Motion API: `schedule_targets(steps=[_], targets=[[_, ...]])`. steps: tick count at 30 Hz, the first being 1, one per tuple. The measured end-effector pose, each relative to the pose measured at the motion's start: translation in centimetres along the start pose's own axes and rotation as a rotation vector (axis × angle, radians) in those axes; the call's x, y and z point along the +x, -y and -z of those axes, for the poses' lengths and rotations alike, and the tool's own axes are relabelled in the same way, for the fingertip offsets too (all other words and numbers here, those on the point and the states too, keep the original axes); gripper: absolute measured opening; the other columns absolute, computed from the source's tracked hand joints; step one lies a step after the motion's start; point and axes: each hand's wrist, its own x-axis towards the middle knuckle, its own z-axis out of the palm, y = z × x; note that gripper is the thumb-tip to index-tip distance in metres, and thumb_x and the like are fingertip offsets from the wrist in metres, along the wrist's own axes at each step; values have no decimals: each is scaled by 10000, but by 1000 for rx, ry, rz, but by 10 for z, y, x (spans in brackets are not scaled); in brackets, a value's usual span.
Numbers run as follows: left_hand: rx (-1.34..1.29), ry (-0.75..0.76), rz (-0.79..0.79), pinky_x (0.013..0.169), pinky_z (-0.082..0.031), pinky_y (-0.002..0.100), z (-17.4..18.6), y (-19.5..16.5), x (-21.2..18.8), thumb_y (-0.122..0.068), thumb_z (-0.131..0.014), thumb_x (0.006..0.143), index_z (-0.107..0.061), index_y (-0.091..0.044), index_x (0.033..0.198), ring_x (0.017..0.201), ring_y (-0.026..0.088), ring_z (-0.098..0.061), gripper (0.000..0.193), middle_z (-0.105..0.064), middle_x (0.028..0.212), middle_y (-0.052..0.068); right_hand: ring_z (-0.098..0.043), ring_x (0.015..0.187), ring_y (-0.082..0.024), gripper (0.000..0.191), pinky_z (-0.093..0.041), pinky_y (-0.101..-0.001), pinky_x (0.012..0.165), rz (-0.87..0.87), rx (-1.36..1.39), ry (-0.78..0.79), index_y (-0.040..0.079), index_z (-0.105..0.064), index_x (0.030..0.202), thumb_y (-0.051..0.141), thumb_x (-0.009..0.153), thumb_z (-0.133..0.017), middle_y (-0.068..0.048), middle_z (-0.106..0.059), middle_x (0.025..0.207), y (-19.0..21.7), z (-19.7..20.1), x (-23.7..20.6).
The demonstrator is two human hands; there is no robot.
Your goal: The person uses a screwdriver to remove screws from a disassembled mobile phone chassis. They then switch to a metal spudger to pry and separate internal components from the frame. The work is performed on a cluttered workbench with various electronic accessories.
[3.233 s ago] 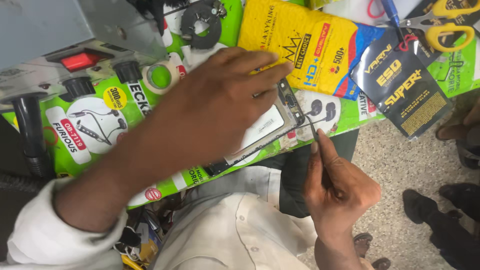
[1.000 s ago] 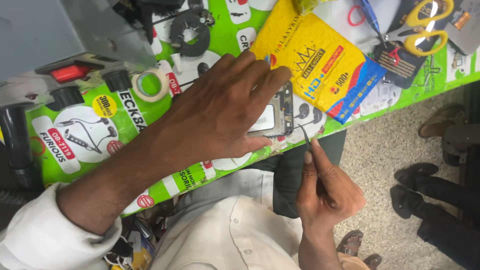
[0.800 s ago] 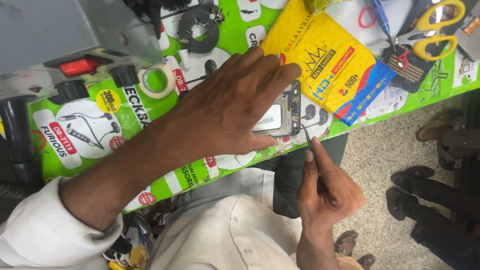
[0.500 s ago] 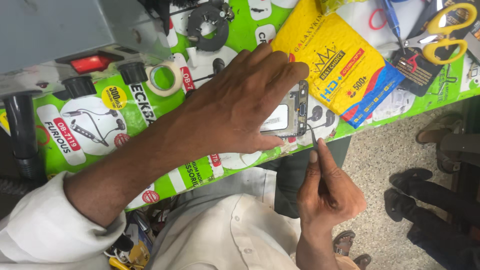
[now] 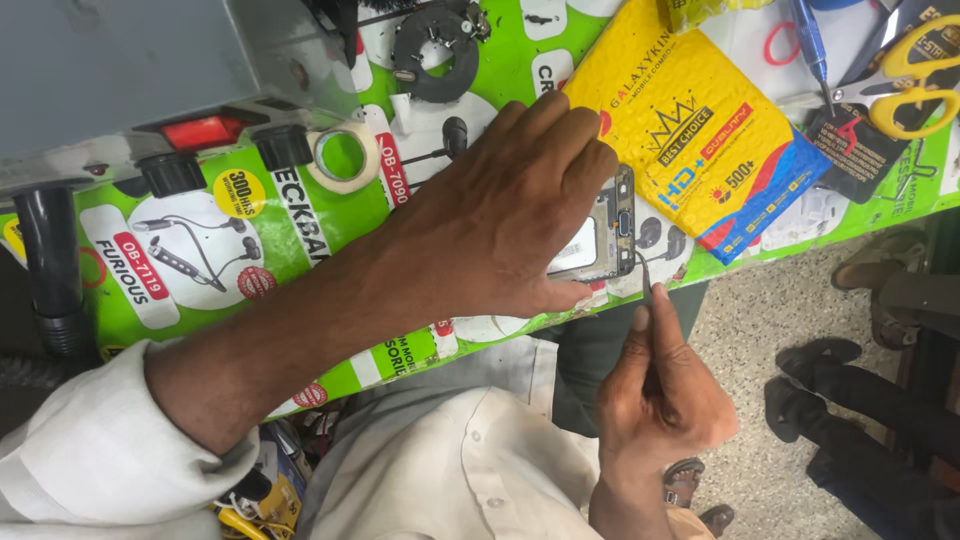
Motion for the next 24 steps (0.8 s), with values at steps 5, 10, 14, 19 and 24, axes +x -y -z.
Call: schedule_targets(steps=[5, 10, 14, 19, 24], targets=[[-41, -25, -51, 933, -453, 481, 0, 4, 3, -411, -985, 557, -539, 57, 1135, 1139, 379, -516, 868, -493, 1137, 200, -400, 531, -13, 259, -267, -216, 483, -6, 40, 21, -26, -733, 1284, -73, 1029, -744, -22, -509, 641, 4, 0, 9], [-97, 46, -1, 896, -443, 492, -1, 5, 5, -401, -993, 575, -546, 43, 1127, 1098, 374, -522, 838, -500, 1109, 191, -383, 557, -36, 247, -272, -229, 488, -21, 3, 46, -34, -744, 1253, -72, 1010, -745, -39, -473, 603, 6, 5, 11], [-47, -58, -37, 944, -451, 485, -2, 5, 3, -417, -984, 573, -519, 44, 1091, 1116, 380, -515, 834, -483, 1100, 195, -388, 541, -32, 245, -285, -245, 514, 5, 14, 42, -33, -739, 1254, -54, 1010, -747, -31, -489, 598, 4, 5, 9], [-73, 43, 6, 889, -436, 488, -4, 6, 4, -427, -988, 608, -524, 20, 1104, 1092, 369, -513, 813, -482, 1104, 183, -379, 521, -41, 231, -270, -248, 495, -50, 35, 43, -23, -747, 1256, -14, 1026, -753, -29, -477, 592, -3, 0, 9], [-46, 7, -27, 903, -435, 487, -3, 6, 3, -440, -983, 599, -513, 36, 1120, 1130, 378, -501, 848, -474, 1134, 196, -442, 565, -30, 208, -301, -231, 527, -44, 35, 12, -15, -751, 1268, 1, 1061, -743, -27, -575, 680, -4, 4, 4]])
